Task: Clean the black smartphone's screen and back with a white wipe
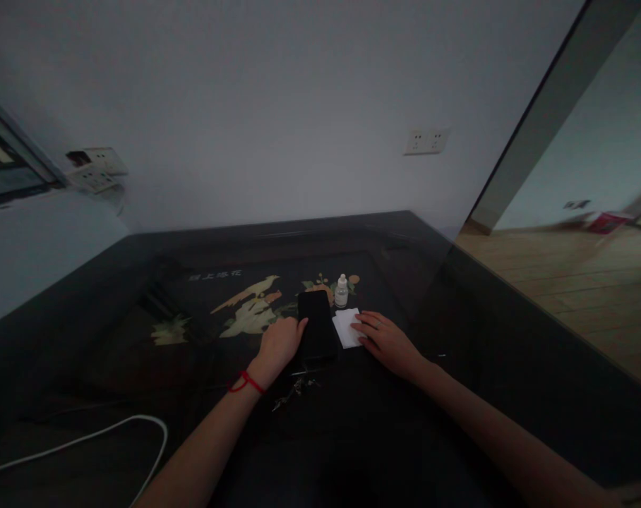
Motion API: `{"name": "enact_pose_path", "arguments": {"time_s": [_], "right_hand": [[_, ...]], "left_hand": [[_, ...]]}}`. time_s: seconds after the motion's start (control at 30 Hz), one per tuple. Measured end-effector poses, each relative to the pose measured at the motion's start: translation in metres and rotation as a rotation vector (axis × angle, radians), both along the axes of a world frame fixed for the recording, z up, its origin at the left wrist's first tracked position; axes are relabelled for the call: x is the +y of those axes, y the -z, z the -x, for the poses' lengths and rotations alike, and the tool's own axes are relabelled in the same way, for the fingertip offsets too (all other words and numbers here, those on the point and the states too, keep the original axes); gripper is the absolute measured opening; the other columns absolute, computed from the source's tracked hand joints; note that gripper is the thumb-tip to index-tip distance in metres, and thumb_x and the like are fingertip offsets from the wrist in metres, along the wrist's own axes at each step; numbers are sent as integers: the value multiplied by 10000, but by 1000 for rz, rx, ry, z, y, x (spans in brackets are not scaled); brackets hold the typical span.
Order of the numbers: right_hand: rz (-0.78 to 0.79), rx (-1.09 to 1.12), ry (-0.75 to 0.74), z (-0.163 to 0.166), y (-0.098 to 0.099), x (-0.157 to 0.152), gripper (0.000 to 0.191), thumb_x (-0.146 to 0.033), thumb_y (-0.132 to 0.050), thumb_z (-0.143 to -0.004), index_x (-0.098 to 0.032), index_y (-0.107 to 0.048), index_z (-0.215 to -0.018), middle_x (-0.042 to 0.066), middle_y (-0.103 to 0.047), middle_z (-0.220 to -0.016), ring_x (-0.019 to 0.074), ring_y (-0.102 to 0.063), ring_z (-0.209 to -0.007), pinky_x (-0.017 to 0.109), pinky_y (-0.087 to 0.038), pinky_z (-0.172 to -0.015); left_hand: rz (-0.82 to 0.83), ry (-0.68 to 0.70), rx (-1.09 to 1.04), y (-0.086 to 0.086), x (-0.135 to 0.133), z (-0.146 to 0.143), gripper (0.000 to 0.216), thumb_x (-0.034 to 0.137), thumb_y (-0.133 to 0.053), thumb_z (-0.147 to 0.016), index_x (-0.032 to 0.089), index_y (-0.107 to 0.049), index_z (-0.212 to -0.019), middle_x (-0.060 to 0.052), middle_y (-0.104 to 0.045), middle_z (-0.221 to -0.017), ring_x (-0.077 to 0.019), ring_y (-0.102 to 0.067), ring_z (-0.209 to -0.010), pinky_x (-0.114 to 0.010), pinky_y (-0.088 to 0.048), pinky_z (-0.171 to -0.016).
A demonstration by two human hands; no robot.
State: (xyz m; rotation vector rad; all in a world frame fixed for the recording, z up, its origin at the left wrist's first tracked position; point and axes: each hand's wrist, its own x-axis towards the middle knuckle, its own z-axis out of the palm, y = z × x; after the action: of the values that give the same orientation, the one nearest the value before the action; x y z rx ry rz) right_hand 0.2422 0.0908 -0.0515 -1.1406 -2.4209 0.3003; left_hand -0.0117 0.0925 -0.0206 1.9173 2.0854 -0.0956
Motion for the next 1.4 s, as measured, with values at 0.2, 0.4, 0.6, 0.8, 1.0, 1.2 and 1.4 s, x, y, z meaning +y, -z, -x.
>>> {"name": "enact_pose_path", "arguments": {"time_s": [0.2,0.4,0.6,0.8,1.0,1.2,1.4], "right_hand": [[21,175,24,-3,-7,-2,378,-243,-579,-850,-265,-590,-1227,69,-587,-1283,252,-494,-1224,473,-398,-1041],[63,545,239,-14,-10,15,215,-376,-543,-893,-204,-669,-919,59,-677,-923,210,-635,-884,399,-521,-838],[134,1024,491,-19,-1,71,294,-354,-544,-922,-158,-560,-1140,67,-605,-1100,172,-620,-899,363,-540,-764],[116,1362,526,-18,6,91,329,-420,-525,-914,-167,-581,-1115,71,-615,-1091,187,-611,-949,364,-526,-778],[136,1449,559,-20,14,91,477,-544,-515,-842,-272,-513,-1233,76,-557,-1231,206,-507,-1169,392,-476,-891],[152,1441,594,-18,17,93,463,-549,-571,-795,-263,-535,-1158,61,-577,-1143,201,-560,-1071,396,-486,-862],[129,1469,647,-23,4,89,360,-470,-605,-765,-239,-537,-1033,19,-590,-935,176,-612,-883,349,-504,-735]], "left_hand": [[-50,-95,-227,2,3,6,347,393,-533,-884,150,-572,-1128,-81,-612,-1109,-191,-607,-953,-411,-510,-824],[-275,-250,-670,-4,19,39,324,385,-535,-885,155,-579,-1108,-72,-615,-1085,-177,-608,-918,-386,-519,-794],[-683,-442,-1283,4,32,67,348,405,-514,-893,151,-558,-1127,-69,-611,-1057,-161,-608,-860,-358,-524,-740],[-843,-452,-1743,18,32,76,325,454,-423,-887,260,-548,-1116,-31,-638,-1032,-135,-615,-985,-298,-475,-877],[-743,-466,-1892,22,35,71,462,404,-467,-853,350,-419,-1309,-65,-543,-1321,-172,-505,-1231,-383,-367,-1044],[-704,-488,-1918,21,34,65,459,349,-477,-858,375,-396,-1309,-66,-527,-1327,-177,-512,-1222,-411,-374,-1038],[-702,-544,-1927,17,32,64,438,217,-561,-792,352,-461,-1196,-37,-548,-1271,-163,-541,-1176,-356,-412,-996]]}}
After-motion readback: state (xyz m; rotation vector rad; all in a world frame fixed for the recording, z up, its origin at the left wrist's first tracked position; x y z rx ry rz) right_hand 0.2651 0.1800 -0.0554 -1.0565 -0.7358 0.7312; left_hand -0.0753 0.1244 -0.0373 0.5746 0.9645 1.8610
